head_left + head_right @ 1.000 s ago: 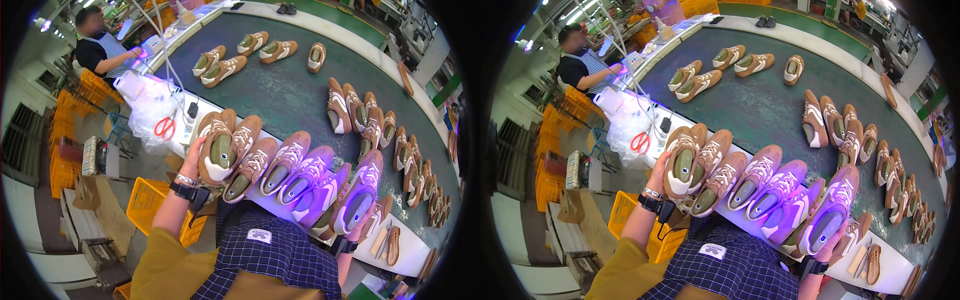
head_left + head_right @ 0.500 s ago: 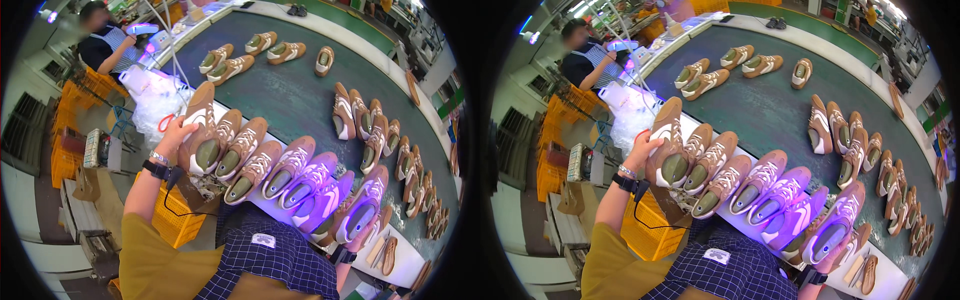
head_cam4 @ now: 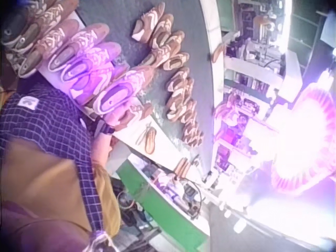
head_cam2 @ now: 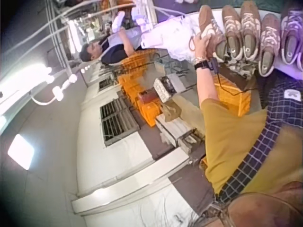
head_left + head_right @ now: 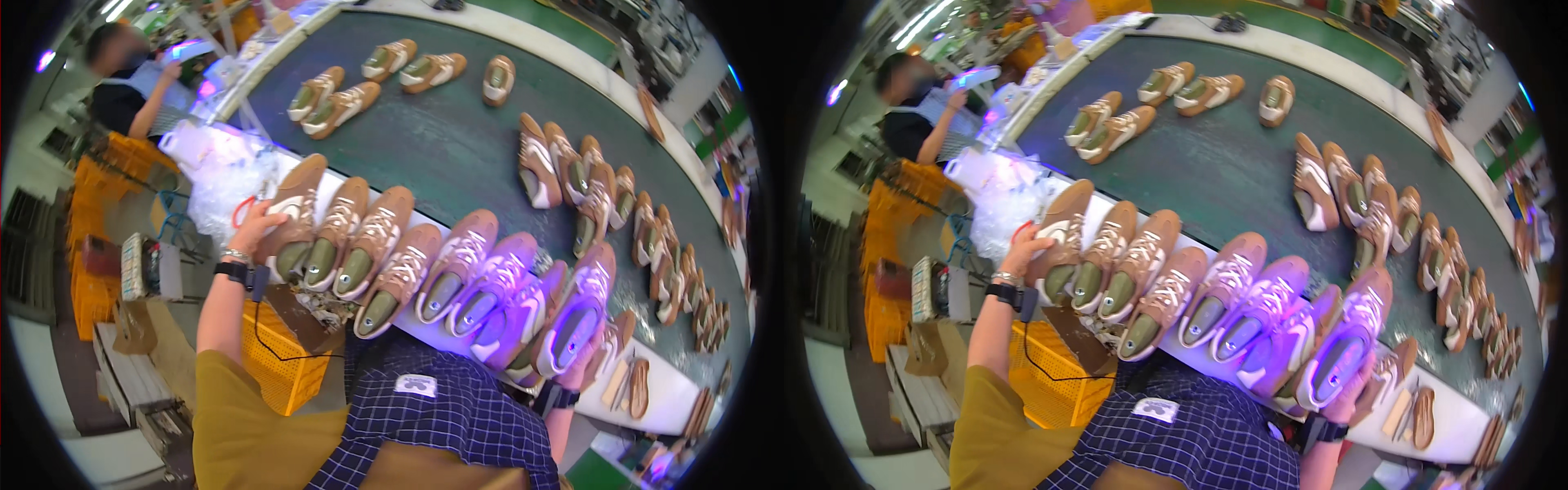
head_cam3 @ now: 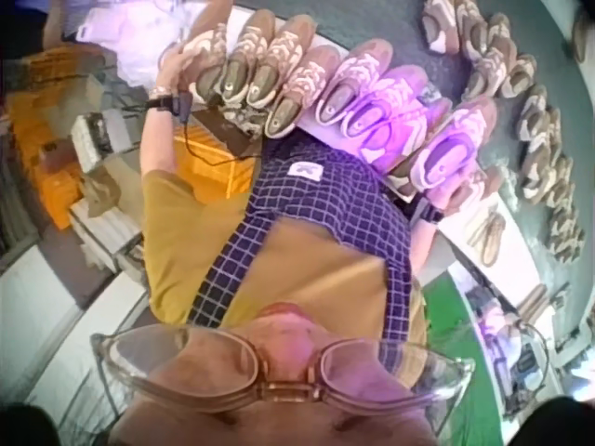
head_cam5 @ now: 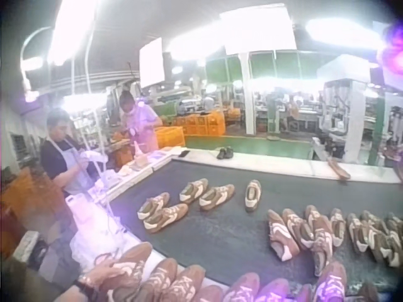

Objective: The person inspects pairs of brown and white sneakers on a factory assembly line. They pick up shoes from the conveyor belt, hold them under a purple UV light to check the soles and uppers, and then place them back on the belt. The process is repeated for multiple pairs of shoes throughout the video.

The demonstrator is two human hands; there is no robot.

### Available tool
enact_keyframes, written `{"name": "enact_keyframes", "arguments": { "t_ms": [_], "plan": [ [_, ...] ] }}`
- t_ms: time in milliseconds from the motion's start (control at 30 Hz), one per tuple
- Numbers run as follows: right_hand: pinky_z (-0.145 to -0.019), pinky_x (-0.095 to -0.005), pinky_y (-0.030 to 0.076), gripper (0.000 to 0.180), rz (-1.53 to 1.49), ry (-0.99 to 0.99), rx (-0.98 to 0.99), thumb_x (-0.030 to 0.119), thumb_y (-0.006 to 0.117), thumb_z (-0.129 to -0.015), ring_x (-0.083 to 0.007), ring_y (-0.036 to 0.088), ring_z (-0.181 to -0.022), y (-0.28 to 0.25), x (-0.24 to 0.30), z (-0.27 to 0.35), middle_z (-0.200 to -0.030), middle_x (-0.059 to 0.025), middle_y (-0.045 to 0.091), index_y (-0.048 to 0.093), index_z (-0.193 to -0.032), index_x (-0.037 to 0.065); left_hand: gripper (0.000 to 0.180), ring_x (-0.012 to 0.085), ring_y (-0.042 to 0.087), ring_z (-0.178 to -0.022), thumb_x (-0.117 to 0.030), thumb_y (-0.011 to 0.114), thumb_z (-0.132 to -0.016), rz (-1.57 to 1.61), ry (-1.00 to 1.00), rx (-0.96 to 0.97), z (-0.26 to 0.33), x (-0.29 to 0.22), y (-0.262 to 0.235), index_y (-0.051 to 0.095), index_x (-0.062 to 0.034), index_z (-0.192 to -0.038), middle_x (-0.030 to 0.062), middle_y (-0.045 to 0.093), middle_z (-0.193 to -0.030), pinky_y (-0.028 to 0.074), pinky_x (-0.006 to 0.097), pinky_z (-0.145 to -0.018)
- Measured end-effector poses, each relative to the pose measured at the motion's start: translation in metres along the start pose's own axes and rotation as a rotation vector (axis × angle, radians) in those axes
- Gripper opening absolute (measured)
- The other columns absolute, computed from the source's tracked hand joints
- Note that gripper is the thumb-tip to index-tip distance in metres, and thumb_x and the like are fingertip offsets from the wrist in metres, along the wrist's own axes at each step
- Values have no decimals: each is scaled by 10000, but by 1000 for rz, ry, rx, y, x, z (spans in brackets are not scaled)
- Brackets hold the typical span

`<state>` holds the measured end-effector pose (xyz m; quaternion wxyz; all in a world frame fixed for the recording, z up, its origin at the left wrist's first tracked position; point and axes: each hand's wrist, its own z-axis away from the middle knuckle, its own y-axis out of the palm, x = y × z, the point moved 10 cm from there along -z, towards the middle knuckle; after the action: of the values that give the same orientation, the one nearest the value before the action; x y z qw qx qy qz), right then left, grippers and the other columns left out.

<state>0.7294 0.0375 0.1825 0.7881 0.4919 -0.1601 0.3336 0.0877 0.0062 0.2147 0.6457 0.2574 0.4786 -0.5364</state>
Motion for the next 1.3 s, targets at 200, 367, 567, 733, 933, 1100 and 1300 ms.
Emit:
{"name": "enact_keyframes", "arguments": {
  "t_ms": [200, 367, 567, 733, 933, 1100, 1300],
  "plan": [
    [-901, -331, 444, 537, 7, 36, 63, 459, 350, -914, -231, 533, -1048, 14, -5, -3, -1183, -113, 516, 410, -1276, 65, 364, 176, 584, -948, -167, 524, -847, -119, 69, -126, -28, 31, -15, 550, 28, -1154, 97, 618, -1059, 447, 289, -850],
    [-910, -322, 440, 511, 46, 86, 161, 439, 343, -927, -224, 531, -1055, 26, -7, -3, -1187, -105, 515, 415, -1273, 69, 344, 268, 548, -1030, -106, 535, -825, -713, 575, -220, 25, -94, 104, 552, 21, -1144, 174, 577, -1121, 406, 325, -913],
    [-724, -351, 503, 711, -3, 59, -45, 588, 445, -809, -271, 593, -832, 29, -4, -3, -1018, -171, 572, 436, -1206, -1, 431, 209, 518, -1115, -197, 536, -867, -318, 427, 595, 15, -118, 367, 471, 24, -1232, 153, 530, -1221, 416, 308, -931],
    [-733, -390, 507, 821, -100, 67, 20, 655, 500, -737, -296, 593, -849, 10, -5, 0, -1026, -190, 564, 431, -1211, -12, 517, 357, 535, -1072, -333, 503, -817, -779, 285, 653, -50, -39, 497, 521, 63, -1148, 247, 553, -1141, 420, 385, -915],
    [-803, -421, 489, 919, -132, 41, 7, 703, 536, -675, -324, 568, -936, -16, 11, 28, -1083, -195, 542, 395, -1263, 11, 505, 330, 581, -1012, -332, 558, -765, -805, 105, 755, -57, -1, 515, 571, 58, -1086, 235, 596, -1064, 450, 371, -856],
    [-817, -439, 492, 964, -55, -27, -51, 739, 533, -647, -333, 576, -954, -46, 22, 41, -1100, -219, 542, 394, -1270, 17, 478, 188, 585, -860, -265, 661, -756, -493, 207, 770, 2, -66, 468, 554, 64, -1087, 98, 626, -956, 463, 313, -791],
    [-865, -460, 464, 1016, -93, -9, 6, 765, 533, -624, -347, 557, -995, -57, 17, 40, -1153, -213, 523, 371, -1292, 17, 613, 131, 481, -1107, -166, 674, -771, 78, -58, 950, 121, -9, 436, 395, 4, -1289, 62, 507, -1212, 398, 284, -943]
  ]
}}
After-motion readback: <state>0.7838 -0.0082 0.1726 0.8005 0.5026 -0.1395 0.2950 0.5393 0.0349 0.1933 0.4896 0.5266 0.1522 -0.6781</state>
